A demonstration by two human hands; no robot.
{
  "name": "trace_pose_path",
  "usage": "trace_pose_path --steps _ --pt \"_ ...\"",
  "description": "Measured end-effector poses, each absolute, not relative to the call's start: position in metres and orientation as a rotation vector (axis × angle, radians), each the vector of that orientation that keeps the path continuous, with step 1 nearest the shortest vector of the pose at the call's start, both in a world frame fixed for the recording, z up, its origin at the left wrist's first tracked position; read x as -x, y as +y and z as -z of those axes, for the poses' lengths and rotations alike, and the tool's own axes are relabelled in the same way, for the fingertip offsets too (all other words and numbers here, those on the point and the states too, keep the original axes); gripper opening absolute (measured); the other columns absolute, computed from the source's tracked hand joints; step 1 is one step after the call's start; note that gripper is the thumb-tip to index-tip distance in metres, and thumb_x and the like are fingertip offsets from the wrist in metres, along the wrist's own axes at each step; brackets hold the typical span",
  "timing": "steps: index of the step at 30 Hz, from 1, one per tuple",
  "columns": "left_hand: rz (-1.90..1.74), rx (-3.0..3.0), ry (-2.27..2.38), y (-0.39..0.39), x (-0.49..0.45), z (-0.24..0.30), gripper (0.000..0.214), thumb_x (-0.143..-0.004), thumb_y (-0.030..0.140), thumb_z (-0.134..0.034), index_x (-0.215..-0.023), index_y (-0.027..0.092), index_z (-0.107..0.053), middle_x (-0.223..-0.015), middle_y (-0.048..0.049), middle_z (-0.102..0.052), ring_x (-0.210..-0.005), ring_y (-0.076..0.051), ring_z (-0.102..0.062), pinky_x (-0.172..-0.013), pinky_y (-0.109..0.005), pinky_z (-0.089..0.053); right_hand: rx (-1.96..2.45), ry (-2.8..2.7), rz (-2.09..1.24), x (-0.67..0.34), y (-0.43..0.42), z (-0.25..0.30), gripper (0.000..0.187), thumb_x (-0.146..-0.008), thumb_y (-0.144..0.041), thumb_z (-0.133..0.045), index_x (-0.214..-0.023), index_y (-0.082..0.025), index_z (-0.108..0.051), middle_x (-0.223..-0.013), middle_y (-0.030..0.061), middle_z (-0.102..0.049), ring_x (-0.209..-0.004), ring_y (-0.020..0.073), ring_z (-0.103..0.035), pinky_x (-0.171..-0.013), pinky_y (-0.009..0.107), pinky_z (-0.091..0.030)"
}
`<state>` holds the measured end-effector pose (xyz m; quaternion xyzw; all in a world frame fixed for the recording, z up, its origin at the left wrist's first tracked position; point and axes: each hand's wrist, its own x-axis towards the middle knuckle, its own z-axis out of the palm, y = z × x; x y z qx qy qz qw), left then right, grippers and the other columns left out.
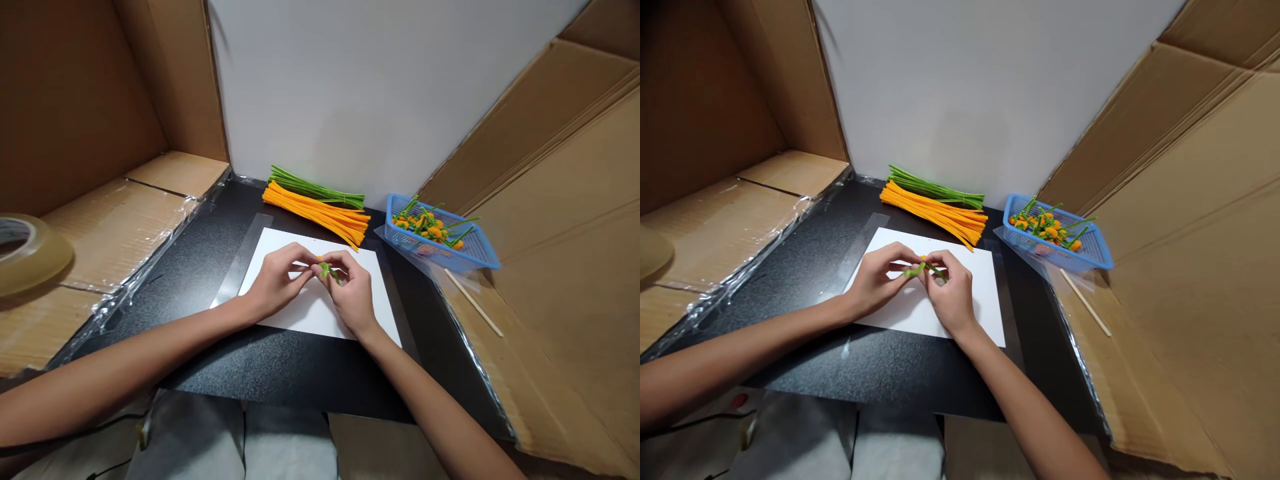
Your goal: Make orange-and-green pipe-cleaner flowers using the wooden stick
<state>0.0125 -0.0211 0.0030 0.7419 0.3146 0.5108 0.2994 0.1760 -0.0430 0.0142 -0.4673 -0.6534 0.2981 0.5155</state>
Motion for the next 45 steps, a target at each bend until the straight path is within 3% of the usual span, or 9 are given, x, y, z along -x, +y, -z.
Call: trace_pose_path --steps 7,13,20,31,42,45 --pt "-1.339 -2.041 0.823 -0.016 -0.008 -0.005 0.011 -0.086 0.025 -0.069 -0.091 0.015 -0.069 -0.086 -0.0041 -0.068 -0.081 -0.013 -0.064 -0.069 -0.022 -0.06 1.11 -1.504 -0.673 -0.177 -0.041 -0.011 0.009 -0.086 -0.027 -0.067 -0.086 -0.019 -0.072 -0.088 0.0045 -0.073 -0.08 0.018 -0.069 -0.076 0.03 -0.055" --pt "-1.292 -2.521 0.658 0.001 0.004 -0.004 0.012 -0.093 0.02 -0.058 -0.098 0.016 -0.068 -0.09 -0.0067 -0.07 -0.081 -0.014 -0.066 -0.072 -0.026 -0.056 1.156 -1.567 -0.626 -0.182 -0.039 -0.013 0.009 -0.088 -0.025 -0.064 -0.088 -0.02 -0.072 -0.085 0.0038 -0.074 -0.074 0.0173 -0.069 -0.071 0.031 -0.056" --pt "-1.276 -2.913 0.724 0.003 0.007 -0.009 0.013 -0.096 0.023 -0.054 -0.093 0.016 -0.065 -0.083 -0.004 -0.07 -0.077 -0.015 -0.065 -0.067 -0.026 -0.051 1.17 -1.658 -0.573 -0.181 -0.042 -0.018 0.009 -0.086 -0.021 -0.065 -0.087 -0.02 -0.073 -0.092 0.0048 -0.076 -0.086 0.0192 -0.071 -0.081 0.032 -0.058" --pt "-1.247 -3.148 0.759 0.003 0.007 -0.01 0.017 -0.099 0.019 -0.046 -0.091 0.014 -0.061 -0.082 -0.0045 -0.068 -0.075 -0.015 -0.062 -0.064 -0.025 -0.047 1.16 -1.6 -0.719 -0.178 -0.044 -0.02 0.008 -0.084 -0.023 -0.067 -0.086 -0.021 -0.074 -0.097 0.0064 -0.075 -0.095 0.0214 -0.07 -0.092 0.037 -0.056" --pt "-1.21 -3.082 0.831 0.001 0.008 -0.009 0.021 -0.1 0.021 -0.042 -0.095 0.017 -0.061 -0.087 -0.0054 -0.069 -0.08 -0.017 -0.063 -0.069 -0.028 -0.047 1.044 -1.309 -1.145 -0.175 -0.041 -0.019 0.021 -0.077 -0.036 -0.075 -0.087 -0.018 -0.07 -0.093 0.0054 -0.071 -0.081 0.0194 -0.07 -0.077 0.038 -0.062" --pt "-1.231 -3.075 0.864 0.0 0.006 -0.01 0.019 -0.1 0.022 -0.043 -0.093 0.018 -0.061 -0.084 -0.005 -0.068 -0.077 -0.016 -0.062 -0.068 -0.028 -0.046 1.017 -1.362 -1.04 -0.174 -0.043 -0.021 0.014 -0.079 -0.032 -0.073 -0.082 -0.019 -0.069 -0.094 0.0053 -0.07 -0.086 0.019 -0.069 -0.082 0.037 -0.06"
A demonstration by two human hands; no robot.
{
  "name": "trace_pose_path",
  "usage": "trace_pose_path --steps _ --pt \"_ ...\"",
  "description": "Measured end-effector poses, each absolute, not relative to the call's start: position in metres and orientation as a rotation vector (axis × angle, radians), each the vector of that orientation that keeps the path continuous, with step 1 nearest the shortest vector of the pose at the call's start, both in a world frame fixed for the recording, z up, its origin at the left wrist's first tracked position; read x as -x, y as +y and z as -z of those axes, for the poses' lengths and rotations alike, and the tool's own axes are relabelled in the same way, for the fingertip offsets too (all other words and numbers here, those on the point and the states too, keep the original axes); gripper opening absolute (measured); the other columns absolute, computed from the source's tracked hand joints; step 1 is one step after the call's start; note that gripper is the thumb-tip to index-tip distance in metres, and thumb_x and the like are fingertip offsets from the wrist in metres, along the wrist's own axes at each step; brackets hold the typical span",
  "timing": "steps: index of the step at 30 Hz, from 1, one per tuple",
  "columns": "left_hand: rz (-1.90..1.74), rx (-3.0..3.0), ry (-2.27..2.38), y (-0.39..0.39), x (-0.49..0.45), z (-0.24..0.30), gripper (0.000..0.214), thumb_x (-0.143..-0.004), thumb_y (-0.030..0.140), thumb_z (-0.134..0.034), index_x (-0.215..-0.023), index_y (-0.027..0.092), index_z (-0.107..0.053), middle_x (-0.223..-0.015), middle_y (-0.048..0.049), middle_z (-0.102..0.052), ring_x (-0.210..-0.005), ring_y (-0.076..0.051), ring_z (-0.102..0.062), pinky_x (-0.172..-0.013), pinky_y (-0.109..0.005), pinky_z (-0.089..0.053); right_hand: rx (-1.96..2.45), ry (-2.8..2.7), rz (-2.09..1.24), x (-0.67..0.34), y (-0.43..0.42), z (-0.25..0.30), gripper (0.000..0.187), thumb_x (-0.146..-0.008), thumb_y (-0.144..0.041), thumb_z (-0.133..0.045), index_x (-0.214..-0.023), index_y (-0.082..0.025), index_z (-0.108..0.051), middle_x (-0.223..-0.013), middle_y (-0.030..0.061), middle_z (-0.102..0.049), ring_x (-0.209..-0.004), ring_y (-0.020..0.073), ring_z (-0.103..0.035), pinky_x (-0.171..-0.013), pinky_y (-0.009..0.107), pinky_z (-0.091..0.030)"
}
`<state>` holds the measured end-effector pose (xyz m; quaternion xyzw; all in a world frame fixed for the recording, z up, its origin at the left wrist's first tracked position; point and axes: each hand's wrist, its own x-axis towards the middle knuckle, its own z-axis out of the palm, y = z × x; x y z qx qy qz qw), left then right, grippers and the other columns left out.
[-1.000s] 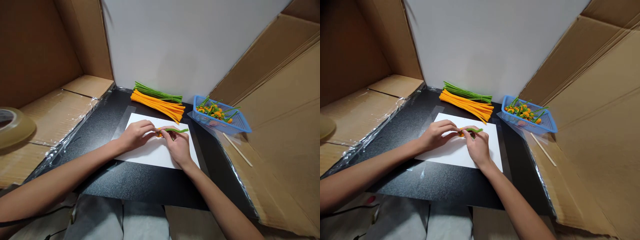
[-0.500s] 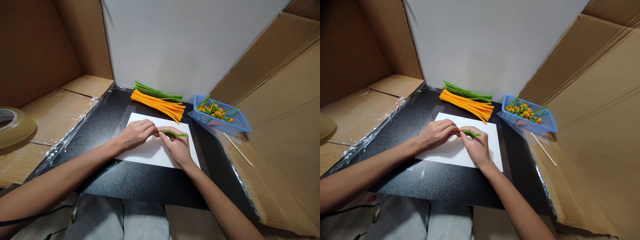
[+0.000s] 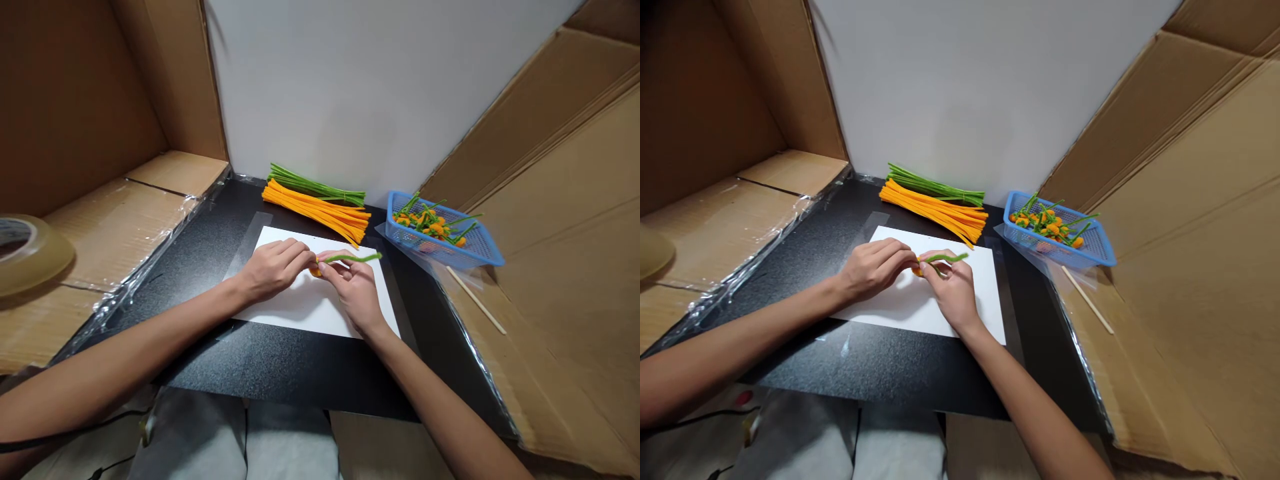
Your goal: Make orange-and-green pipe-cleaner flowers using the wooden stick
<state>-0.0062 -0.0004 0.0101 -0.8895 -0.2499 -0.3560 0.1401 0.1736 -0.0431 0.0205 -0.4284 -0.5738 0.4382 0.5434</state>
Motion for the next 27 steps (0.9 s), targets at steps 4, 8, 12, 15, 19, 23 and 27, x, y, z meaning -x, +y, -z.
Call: trace_pose_path --steps 4,8,12,15,19,23,27 --pt "1.158 2.519 -0.832 -0.005 -0.001 -0.009 0.019 -0.1 0.023 -0.045 -0.088 0.016 -0.058 -0.081 -0.0042 -0.066 -0.073 -0.015 -0.059 -0.064 -0.026 -0.044 1.03 -1.543 -0.706 -0.173 -0.048 -0.023 0.005 -0.085 -0.024 -0.066 -0.083 -0.02 -0.066 -0.097 0.0061 -0.067 -0.093 0.019 -0.066 -0.078 0.033 -0.059" --pt "1.273 2.59 -1.025 -0.011 -0.006 -0.005 0.021 -0.1 0.026 -0.044 -0.087 0.016 -0.057 -0.08 -0.0039 -0.064 -0.071 -0.015 -0.057 -0.058 -0.025 -0.04 0.982 -1.765 -0.337 -0.175 -0.05 -0.02 0.005 -0.088 -0.019 -0.061 -0.087 -0.022 -0.064 -0.099 0.0068 -0.067 -0.092 0.0194 -0.066 -0.076 0.034 -0.059" --pt "1.301 2.779 -1.306 -0.016 -0.008 -0.009 0.02 -0.099 0.029 -0.045 -0.088 0.017 -0.057 -0.084 -0.0042 -0.063 -0.073 -0.015 -0.057 -0.062 -0.026 -0.04 0.923 -1.917 -0.033 -0.179 -0.047 -0.016 0.012 -0.089 -0.014 -0.057 -0.094 -0.023 -0.063 -0.101 0.0086 -0.069 -0.095 0.0207 -0.067 -0.084 0.038 -0.057" --pt "1.438 2.978 -1.541 -0.016 -0.01 -0.015 0.02 -0.096 0.031 -0.047 -0.086 0.017 -0.058 -0.079 -0.0023 -0.062 -0.07 -0.015 -0.056 -0.062 -0.026 -0.041 0.888 -1.958 0.108 -0.182 -0.046 -0.013 0.017 -0.089 -0.01 -0.056 -0.097 -0.023 -0.063 -0.104 0.0092 -0.07 -0.098 0.021 -0.068 -0.086 0.037 -0.057" --pt "1.73 3.294 -1.876 -0.014 -0.011 -0.022 0.035 -0.09 0.044 -0.054 -0.068 0.017 -0.055 -0.061 0.0008 -0.053 -0.055 -0.011 -0.047 -0.051 -0.024 -0.035 0.892 -1.96 0.122 -0.184 -0.048 -0.011 0.02 -0.089 -0.011 -0.055 -0.1 -0.025 -0.064 -0.108 0.0084 -0.071 -0.1 0.0217 -0.069 -0.086 0.038 -0.058" --pt "1.865 3.572 -2.321 -0.014 -0.009 -0.025 0.043 -0.08 0.051 -0.066 -0.061 0.015 -0.054 -0.06 0.0 -0.05 -0.05 -0.008 -0.04 -0.045 -0.021 -0.027 0.843 -1.995 0.121 -0.185 -0.049 -0.009 0.022 -0.089 -0.01 -0.057 -0.103 -0.025 -0.064 -0.113 0.0096 -0.07 -0.104 0.0218 -0.069 -0.088 0.038 -0.058" --pt "1.962 3.456 -2.28 -0.013 -0.007 -0.026 0.042 -0.079 0.05 -0.067 -0.059 0.015 -0.054 -0.057 0.0011 -0.049 -0.049 -0.007 -0.039 -0.045 -0.021 -0.026 0.859 -1.948 0.058 -0.186 -0.045 -0.011 0.017 -0.088 -0.012 -0.059 -0.099 -0.024 -0.065 -0.108 0.0093 -0.071 -0.1 0.0216 -0.069 -0.086 0.038 -0.058"
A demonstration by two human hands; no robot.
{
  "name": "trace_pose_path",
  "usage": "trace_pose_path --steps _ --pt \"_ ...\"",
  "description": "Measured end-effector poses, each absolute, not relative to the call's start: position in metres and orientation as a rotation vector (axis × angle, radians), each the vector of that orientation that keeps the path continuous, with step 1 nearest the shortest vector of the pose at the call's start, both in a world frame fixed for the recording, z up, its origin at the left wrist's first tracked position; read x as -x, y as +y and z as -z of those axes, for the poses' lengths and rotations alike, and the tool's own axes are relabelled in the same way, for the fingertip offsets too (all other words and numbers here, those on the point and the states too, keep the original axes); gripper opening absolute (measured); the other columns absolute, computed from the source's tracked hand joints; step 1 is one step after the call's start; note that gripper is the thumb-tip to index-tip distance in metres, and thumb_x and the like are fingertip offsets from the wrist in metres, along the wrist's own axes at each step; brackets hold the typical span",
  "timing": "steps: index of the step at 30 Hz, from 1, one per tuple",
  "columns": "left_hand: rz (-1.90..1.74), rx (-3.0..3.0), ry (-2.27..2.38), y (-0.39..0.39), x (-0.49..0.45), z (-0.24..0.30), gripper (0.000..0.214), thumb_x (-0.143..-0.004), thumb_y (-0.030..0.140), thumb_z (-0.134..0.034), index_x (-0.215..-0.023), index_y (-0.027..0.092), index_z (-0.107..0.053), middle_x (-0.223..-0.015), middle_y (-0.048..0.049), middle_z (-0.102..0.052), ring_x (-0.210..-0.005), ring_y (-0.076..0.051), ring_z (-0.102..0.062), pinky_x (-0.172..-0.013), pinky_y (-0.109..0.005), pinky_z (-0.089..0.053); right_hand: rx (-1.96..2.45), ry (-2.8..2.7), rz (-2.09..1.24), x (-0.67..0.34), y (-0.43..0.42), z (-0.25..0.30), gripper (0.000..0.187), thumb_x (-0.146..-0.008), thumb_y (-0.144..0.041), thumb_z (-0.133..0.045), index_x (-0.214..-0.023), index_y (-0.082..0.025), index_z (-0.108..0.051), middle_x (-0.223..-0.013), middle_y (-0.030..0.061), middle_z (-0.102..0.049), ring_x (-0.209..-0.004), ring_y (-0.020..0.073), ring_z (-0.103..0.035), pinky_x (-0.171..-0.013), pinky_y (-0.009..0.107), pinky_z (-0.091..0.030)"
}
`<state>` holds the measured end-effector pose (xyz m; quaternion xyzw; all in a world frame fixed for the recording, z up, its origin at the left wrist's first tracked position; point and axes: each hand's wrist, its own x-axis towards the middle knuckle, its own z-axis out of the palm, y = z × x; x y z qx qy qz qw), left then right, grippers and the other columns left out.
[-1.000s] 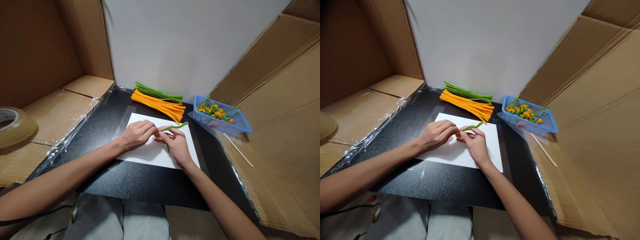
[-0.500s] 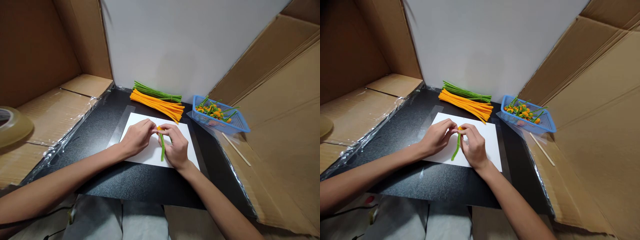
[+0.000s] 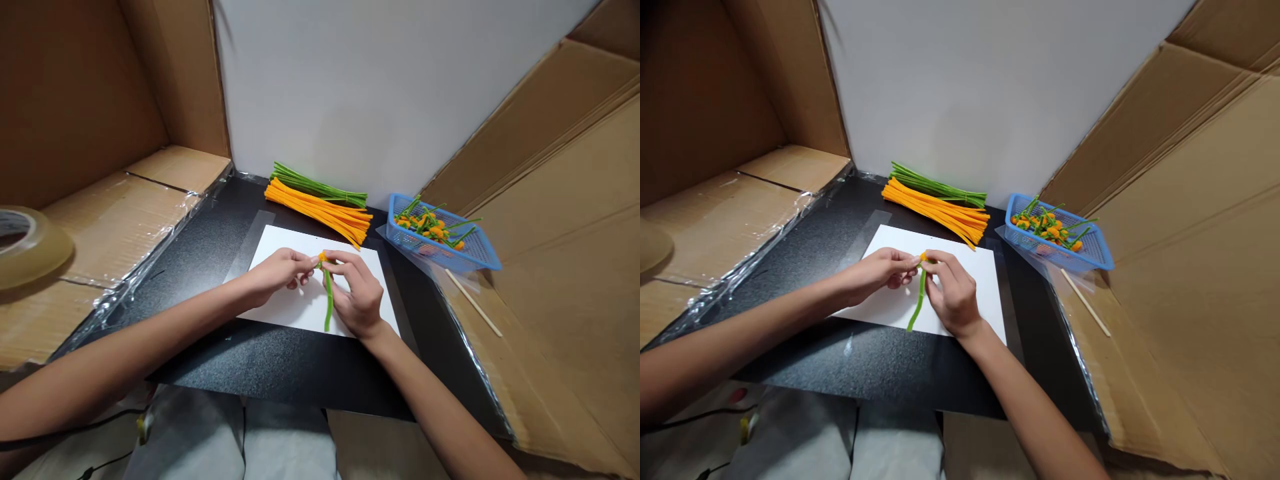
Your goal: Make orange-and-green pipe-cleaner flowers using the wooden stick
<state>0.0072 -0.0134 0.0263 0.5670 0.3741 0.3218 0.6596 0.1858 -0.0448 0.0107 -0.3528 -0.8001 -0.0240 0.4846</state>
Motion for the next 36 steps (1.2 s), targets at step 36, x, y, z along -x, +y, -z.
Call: trace_pose_path --steps 36 --pt "-0.925 -1.299 0.631 -0.014 -0.013 -0.011 0.03 -0.078 0.026 -0.075 -0.101 0.016 -0.06 -0.099 -0.0036 -0.064 -0.078 -0.014 -0.068 -0.079 -0.031 -0.056 0.984 -2.001 0.259 -0.198 -0.037 -0.027 0.011 -0.085 -0.014 -0.066 -0.092 -0.021 -0.071 -0.098 0.0088 -0.071 -0.097 0.025 -0.061 -0.085 0.04 -0.05"
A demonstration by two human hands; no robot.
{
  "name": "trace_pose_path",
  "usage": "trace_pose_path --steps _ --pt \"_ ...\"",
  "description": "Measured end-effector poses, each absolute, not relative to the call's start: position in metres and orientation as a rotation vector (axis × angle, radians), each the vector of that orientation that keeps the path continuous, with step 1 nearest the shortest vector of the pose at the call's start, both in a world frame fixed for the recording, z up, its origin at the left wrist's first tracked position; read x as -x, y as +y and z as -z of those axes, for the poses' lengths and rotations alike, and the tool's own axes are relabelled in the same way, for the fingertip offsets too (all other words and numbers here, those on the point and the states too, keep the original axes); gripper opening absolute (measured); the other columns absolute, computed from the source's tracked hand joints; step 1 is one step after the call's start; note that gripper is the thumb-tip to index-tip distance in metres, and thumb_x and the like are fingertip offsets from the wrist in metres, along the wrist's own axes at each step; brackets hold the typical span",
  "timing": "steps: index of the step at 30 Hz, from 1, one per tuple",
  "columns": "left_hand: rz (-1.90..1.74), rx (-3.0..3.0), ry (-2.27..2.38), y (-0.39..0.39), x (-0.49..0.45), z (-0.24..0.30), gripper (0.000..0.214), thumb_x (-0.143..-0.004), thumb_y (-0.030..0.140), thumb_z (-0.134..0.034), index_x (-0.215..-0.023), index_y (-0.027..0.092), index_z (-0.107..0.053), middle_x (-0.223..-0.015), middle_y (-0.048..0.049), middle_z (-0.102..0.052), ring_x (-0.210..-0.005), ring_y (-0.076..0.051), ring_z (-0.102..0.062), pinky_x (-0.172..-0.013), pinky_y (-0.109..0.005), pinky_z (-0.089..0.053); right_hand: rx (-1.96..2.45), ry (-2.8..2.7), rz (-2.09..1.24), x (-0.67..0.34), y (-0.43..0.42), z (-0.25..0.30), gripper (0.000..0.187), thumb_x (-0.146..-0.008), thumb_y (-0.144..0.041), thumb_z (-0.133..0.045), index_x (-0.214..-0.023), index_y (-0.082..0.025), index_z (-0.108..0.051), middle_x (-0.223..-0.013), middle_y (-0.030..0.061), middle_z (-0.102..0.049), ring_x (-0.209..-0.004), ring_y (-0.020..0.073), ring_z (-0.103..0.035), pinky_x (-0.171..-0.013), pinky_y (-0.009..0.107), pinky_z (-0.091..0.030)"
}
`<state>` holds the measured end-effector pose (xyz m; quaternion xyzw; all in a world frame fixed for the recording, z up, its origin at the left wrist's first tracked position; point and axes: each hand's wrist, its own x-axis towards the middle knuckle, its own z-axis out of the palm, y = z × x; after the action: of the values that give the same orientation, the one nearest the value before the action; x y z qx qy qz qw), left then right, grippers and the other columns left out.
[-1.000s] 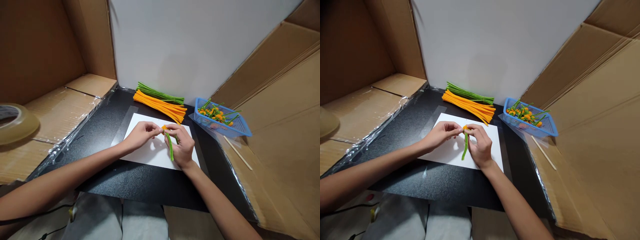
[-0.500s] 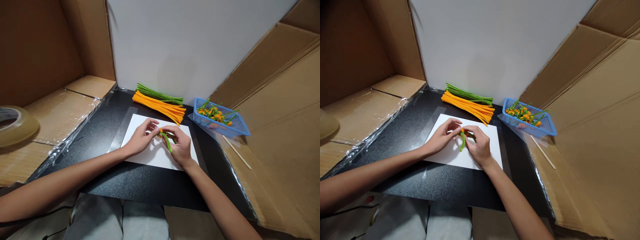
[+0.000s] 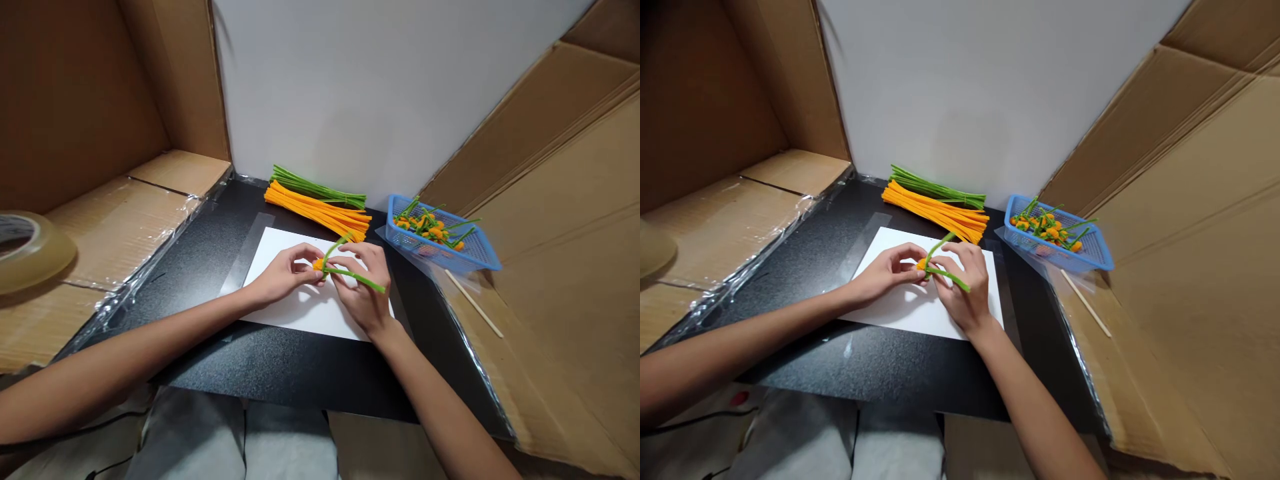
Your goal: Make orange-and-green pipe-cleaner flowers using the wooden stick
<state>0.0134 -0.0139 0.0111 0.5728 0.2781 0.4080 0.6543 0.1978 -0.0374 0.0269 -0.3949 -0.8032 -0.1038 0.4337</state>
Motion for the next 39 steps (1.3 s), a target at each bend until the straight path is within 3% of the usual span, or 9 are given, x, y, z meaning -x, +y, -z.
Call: trace_pose_path --steps 3,6,11,17,22,26,32,39 --pt "-0.892 -1.294 0.612 -0.013 -0.013 -0.011 0.028 -0.077 0.023 -0.075 -0.098 0.016 -0.058 -0.095 -0.0025 -0.064 -0.077 -0.015 -0.068 -0.079 -0.033 -0.056 0.943 -2.146 0.323 -0.2 -0.037 -0.03 0.019 -0.088 -0.014 -0.062 -0.105 -0.02 -0.066 -0.112 0.0106 -0.069 -0.113 0.0277 -0.057 -0.094 0.043 -0.047" --pt "-0.87 -1.295 0.614 -0.011 -0.012 -0.011 0.027 -0.076 0.022 -0.075 -0.097 0.015 -0.06 -0.091 -0.0026 -0.065 -0.077 -0.015 -0.067 -0.076 -0.032 -0.056 0.927 -2.146 0.432 -0.205 -0.037 -0.032 0.026 -0.089 -0.019 -0.063 -0.114 -0.022 -0.064 -0.121 0.0128 -0.065 -0.115 0.0289 -0.055 -0.096 0.045 -0.046" --pt "-0.836 -1.292 0.614 -0.01 -0.01 -0.011 0.025 -0.076 0.023 -0.075 -0.095 0.015 -0.062 -0.086 -0.0021 -0.065 -0.072 -0.014 -0.067 -0.074 -0.03 -0.055 0.891 -2.184 0.522 -0.21 -0.038 -0.033 0.019 -0.088 -0.022 -0.065 -0.104 -0.03 -0.07 -0.13 0.0072 -0.062 -0.119 0.0294 -0.052 -0.097 0.045 -0.042" --pt "-0.836 -1.285 0.614 -0.008 -0.009 -0.008 0.026 -0.076 0.023 -0.075 -0.094 0.014 -0.06 -0.09 -0.0025 -0.064 -0.073 -0.013 -0.067 -0.074 -0.029 -0.055 0.977 -2.171 0.343 -0.209 -0.035 -0.033 0.008 -0.086 -0.018 -0.067 -0.092 -0.022 -0.069 -0.085 0.0023 -0.074 -0.092 0.0233 -0.062 -0.081 0.037 -0.042" --pt "-0.912 -1.301 0.603 -0.009 -0.011 -0.005 0.028 -0.077 0.025 -0.076 -0.094 0.015 -0.057 -0.09 -0.0015 -0.063 -0.074 -0.014 -0.068 -0.074 -0.03 -0.056 1.032 -2.006 0.269 -0.199 -0.039 -0.022 0.007 -0.085 -0.015 -0.066 -0.08 -0.019 -0.069 -0.075 0.0015 -0.074 -0.062 0.0156 -0.061 -0.065 0.031 -0.043" --pt "-1.02 -1.312 0.666 -0.013 -0.014 -0.005 0.029 -0.076 0.026 -0.076 -0.093 0.015 -0.055 -0.092 -0.0008 -0.062 -0.074 -0.013 -0.068 -0.074 -0.028 -0.056 1.115 -1.854 0.105 -0.187 -0.043 -0.017 0.009 -0.083 -0.015 -0.066 -0.076 -0.018 -0.07 -0.064 0.0005 -0.07 -0.053 0.0138 -0.058 -0.056 0.027 -0.045" --pt "-1.108 -1.279 0.823 -0.014 -0.016 -0.004 0.033 -0.072 0.027 -0.079 -0.089 0.016 -0.053 -0.091 -0.0001 -0.063 -0.069 -0.011 -0.067 -0.069 -0.025 -0.055 1.056 -1.8 -0.215 -0.179 -0.044 -0.014 0.015 -0.086 -0.012 -0.06 -0.088 -0.02 -0.072 -0.086 0.0047 -0.074 -0.076 0.0175 -0.067 -0.068 0.03 -0.054" --pt "-1.139 -1.322 0.863 -0.016 -0.016 -0.001 0.037 -0.073 0.035 -0.079 -0.094 0.017 -0.054 -0.089 -0.0018 -0.066 -0.072 -0.014 -0.067 -0.065 -0.027 -0.058 1.055 -1.842 -0.223 -0.18 -0.043 -0.011 0.024 -0.086 -0.011 -0.059 -0.102 -0.022 -0.073 -0.096 0.0068 -0.07 -0.091 0.0206 -0.066 -0.082 0.037 -0.055"
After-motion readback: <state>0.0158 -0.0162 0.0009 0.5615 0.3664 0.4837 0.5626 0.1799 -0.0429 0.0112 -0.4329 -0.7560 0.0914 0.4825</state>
